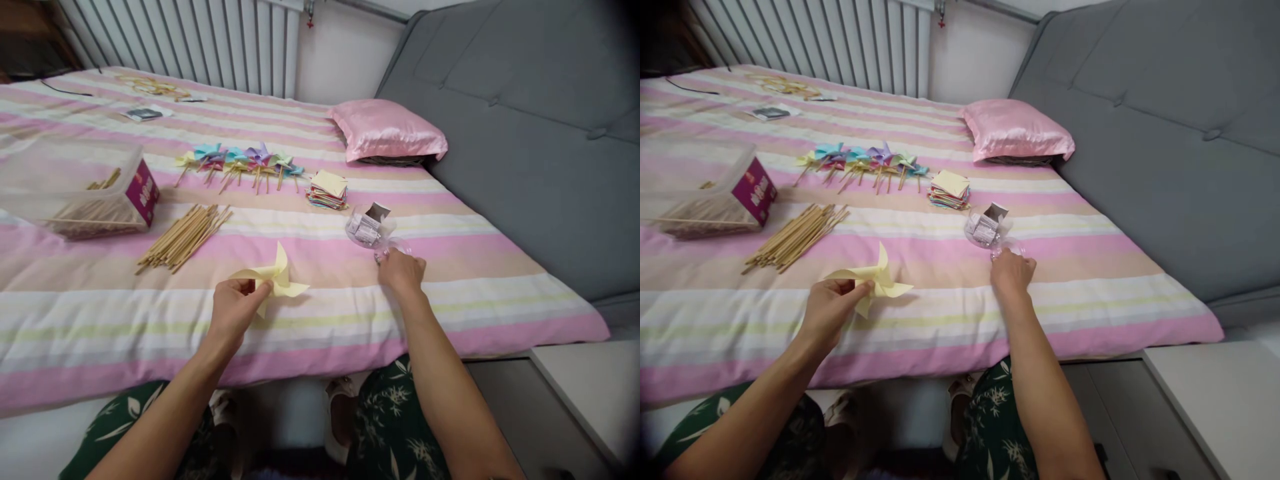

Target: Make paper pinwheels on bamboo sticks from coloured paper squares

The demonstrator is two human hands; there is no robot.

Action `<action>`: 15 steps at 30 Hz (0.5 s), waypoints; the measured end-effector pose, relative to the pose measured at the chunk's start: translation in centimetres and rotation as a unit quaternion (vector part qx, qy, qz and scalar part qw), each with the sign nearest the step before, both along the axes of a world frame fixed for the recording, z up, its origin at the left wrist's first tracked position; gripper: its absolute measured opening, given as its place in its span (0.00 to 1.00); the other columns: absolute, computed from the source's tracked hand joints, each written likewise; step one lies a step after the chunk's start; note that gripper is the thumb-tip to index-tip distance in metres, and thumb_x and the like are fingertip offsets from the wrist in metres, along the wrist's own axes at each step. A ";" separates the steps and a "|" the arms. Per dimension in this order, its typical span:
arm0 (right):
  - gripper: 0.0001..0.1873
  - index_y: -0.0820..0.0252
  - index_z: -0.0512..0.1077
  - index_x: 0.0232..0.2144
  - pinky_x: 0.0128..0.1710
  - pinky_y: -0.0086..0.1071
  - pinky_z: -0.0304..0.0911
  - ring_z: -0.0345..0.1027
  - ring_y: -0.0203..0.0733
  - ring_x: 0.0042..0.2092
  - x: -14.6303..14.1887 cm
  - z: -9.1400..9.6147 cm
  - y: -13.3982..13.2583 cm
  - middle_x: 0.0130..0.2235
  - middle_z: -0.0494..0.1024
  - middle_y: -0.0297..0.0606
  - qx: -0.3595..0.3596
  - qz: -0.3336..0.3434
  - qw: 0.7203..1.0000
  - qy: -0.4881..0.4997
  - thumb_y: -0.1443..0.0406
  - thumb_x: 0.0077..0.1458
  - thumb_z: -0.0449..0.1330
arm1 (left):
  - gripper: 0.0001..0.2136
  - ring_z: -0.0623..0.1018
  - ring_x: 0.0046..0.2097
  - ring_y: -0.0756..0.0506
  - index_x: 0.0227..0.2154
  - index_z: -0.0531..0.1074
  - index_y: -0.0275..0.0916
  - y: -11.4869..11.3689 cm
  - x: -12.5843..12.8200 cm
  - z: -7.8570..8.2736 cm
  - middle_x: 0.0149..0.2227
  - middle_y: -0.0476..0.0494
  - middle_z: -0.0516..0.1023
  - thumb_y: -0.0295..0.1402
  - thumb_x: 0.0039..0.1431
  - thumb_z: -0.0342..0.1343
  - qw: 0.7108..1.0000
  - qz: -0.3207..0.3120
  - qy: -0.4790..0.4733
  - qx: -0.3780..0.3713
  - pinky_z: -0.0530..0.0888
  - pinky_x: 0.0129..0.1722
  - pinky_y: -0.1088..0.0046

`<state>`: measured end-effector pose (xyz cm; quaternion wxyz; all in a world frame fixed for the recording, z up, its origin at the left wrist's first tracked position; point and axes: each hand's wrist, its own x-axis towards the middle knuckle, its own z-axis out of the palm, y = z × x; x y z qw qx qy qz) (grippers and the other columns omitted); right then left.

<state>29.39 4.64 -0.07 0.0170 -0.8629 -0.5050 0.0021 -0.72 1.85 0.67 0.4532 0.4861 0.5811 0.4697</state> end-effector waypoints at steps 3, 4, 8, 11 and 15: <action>0.13 0.61 0.73 0.38 0.46 0.42 0.52 0.69 0.51 0.46 0.0 0.2 -0.2 0.39 0.78 0.47 -0.023 0.000 1.000 0.011 0.63 0.56 0.51 | 0.07 0.65 0.19 0.52 0.15 0.70 0.36 0.0 0.0 0.0 0.15 0.51 0.67 0.33 0.40 0.60 1.000 -0.001 0.006 -0.001 0.57 0.17 0.77; 0.14 0.61 0.73 0.38 0.46 0.42 0.53 0.69 0.52 0.46 -0.1 0.3 -0.2 0.40 0.77 0.47 -0.026 -0.002 1.000 0.013 0.63 0.55 0.51 | 0.07 0.65 0.19 0.52 0.15 0.70 0.36 0.0 0.0 -0.1 0.15 0.51 0.66 0.33 0.40 0.60 1.000 -0.003 0.007 -0.001 0.57 0.17 0.77; 0.14 0.59 0.73 0.39 0.42 0.39 0.58 0.69 0.52 0.46 -0.1 0.4 -0.3 0.41 0.77 0.47 -0.023 -0.022 0.999 0.026 0.63 0.55 0.51 | 0.09 0.66 0.20 0.52 0.14 0.68 0.36 0.0 -0.1 -0.2 0.15 0.51 0.66 0.34 0.41 0.60 1.000 -0.004 0.011 0.005 0.57 0.18 0.77; 0.14 0.58 0.71 0.42 0.38 0.36 0.60 0.69 0.50 0.46 -0.1 0.2 -0.3 0.44 0.75 0.46 -0.016 -0.034 0.999 0.038 0.62 0.56 0.51 | 0.10 0.66 0.20 0.51 0.13 0.66 0.37 0.1 -0.1 -0.3 0.15 0.51 0.66 0.34 0.41 0.60 1.000 -0.001 0.015 0.006 0.57 0.18 0.77; 0.13 0.58 0.70 0.43 0.37 0.36 0.62 0.68 0.50 0.47 -0.1 0.1 -0.3 0.46 0.73 0.46 0.003 -0.034 0.998 0.047 0.63 0.56 0.51 | 0.10 0.67 0.20 0.51 0.13 0.66 0.37 0.1 -0.1 -0.4 0.15 0.52 0.65 0.34 0.41 0.59 1.000 0.000 0.017 -0.001 0.58 0.18 0.77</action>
